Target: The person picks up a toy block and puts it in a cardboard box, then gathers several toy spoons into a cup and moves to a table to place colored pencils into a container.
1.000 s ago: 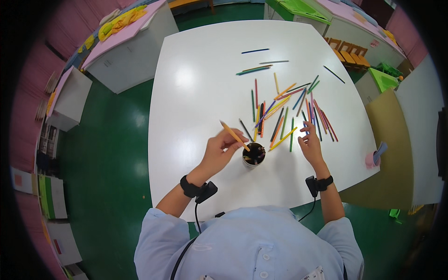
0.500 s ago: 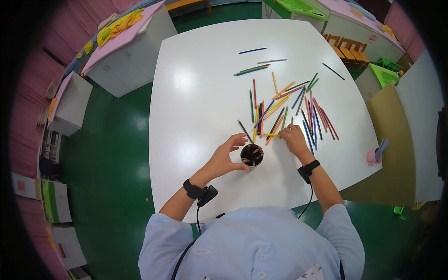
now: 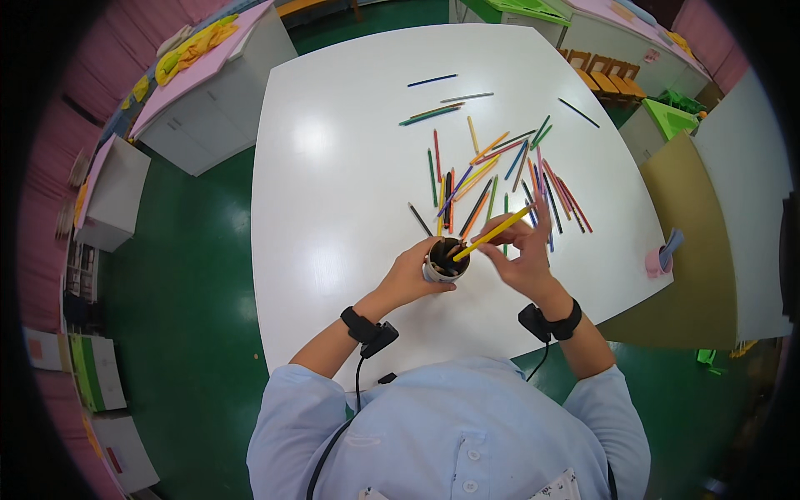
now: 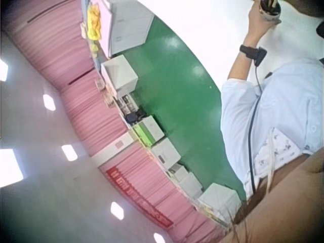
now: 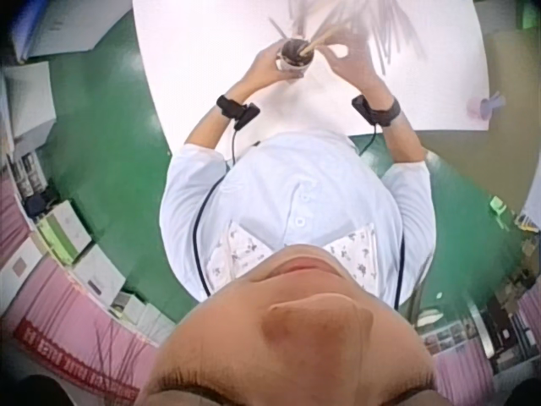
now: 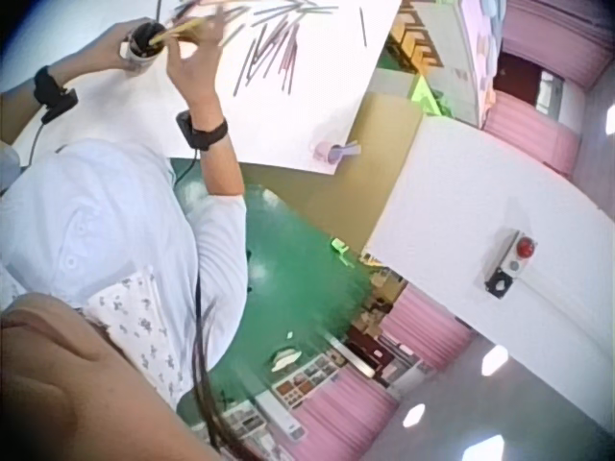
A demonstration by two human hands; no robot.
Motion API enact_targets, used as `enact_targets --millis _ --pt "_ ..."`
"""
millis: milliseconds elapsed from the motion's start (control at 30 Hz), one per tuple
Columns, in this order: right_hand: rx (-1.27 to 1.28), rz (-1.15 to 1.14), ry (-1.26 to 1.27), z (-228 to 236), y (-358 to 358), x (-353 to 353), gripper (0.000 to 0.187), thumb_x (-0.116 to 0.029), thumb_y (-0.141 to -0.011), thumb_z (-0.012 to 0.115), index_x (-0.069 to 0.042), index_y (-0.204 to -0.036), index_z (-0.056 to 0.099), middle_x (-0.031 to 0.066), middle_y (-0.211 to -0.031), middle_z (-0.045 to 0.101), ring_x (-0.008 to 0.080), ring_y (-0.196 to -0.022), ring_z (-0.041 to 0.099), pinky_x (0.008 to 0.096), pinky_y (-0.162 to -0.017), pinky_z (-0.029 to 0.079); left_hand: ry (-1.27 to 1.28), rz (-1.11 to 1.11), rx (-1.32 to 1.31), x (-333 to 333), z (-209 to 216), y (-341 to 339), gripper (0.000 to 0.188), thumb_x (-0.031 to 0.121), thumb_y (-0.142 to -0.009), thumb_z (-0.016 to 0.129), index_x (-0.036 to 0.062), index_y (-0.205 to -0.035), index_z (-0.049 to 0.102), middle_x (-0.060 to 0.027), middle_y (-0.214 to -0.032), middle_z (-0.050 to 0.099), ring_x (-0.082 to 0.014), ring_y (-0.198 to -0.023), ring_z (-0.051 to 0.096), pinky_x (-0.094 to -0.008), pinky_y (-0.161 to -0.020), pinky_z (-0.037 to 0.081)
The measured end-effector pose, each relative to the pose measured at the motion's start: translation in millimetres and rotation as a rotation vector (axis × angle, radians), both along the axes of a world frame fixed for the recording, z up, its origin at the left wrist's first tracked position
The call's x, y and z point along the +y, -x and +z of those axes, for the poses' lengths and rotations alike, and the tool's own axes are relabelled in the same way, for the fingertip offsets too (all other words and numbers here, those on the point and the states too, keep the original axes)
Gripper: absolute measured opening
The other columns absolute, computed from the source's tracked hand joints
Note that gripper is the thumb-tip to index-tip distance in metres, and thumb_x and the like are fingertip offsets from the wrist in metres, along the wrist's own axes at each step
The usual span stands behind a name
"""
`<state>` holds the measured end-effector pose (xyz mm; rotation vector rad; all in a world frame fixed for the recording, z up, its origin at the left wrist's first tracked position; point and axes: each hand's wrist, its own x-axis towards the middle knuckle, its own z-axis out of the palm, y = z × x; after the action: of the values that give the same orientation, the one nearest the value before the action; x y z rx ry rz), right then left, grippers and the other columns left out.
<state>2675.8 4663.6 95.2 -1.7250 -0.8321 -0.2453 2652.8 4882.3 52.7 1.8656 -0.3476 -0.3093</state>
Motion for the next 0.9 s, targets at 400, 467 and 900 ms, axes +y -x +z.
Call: enact_targets --millis 400,467,900 --pt "0.441 -0.634 0.776 -117 -57 -74 0.045 -0.025 -0.077 0.075 -0.002 -0.112 0.058 0.015 -0.086 0.065 0.028 -0.08 0.064 0.0365 -0.072 0.051 -0.117 0.119 -0.089 18 1 15 0.069 0.015 -0.062 0.086 0.0053 -0.123 0.055 -0.0066 -0.116 0.062 -0.0182 -0.107 0.06 -0.0343 -0.095 0.048" --pt "0.418 -0.688 0.721 -135 -57 -69 0.051 -0.03 -0.074 0.078 -0.001 -0.109 0.057 0.0147 -0.079 0.062 0.0293 -0.076 0.063 0.0392 -0.067 0.05 -0.186 0.185 -0.078 25 8 17 0.069 0.019 -0.061 0.086 0.0064 -0.121 0.057 -0.0096 -0.113 0.065 -0.0224 -0.103 0.063 -0.034 -0.092 0.05" --pt "0.156 -0.689 0.767 -146 -97 -35 0.026 -0.019 -0.079 0.066 0.003 -0.068 0.06 0.0233 -0.068 0.062 0.0398 -0.067 0.063 0.0455 -0.063 0.051 -0.119 0.237 0.017 30 7 13 0.073 0.019 -0.062 0.087 0.0071 -0.126 0.053 -0.0071 -0.118 0.062 -0.0189 -0.109 0.059 -0.0366 -0.091 0.051"
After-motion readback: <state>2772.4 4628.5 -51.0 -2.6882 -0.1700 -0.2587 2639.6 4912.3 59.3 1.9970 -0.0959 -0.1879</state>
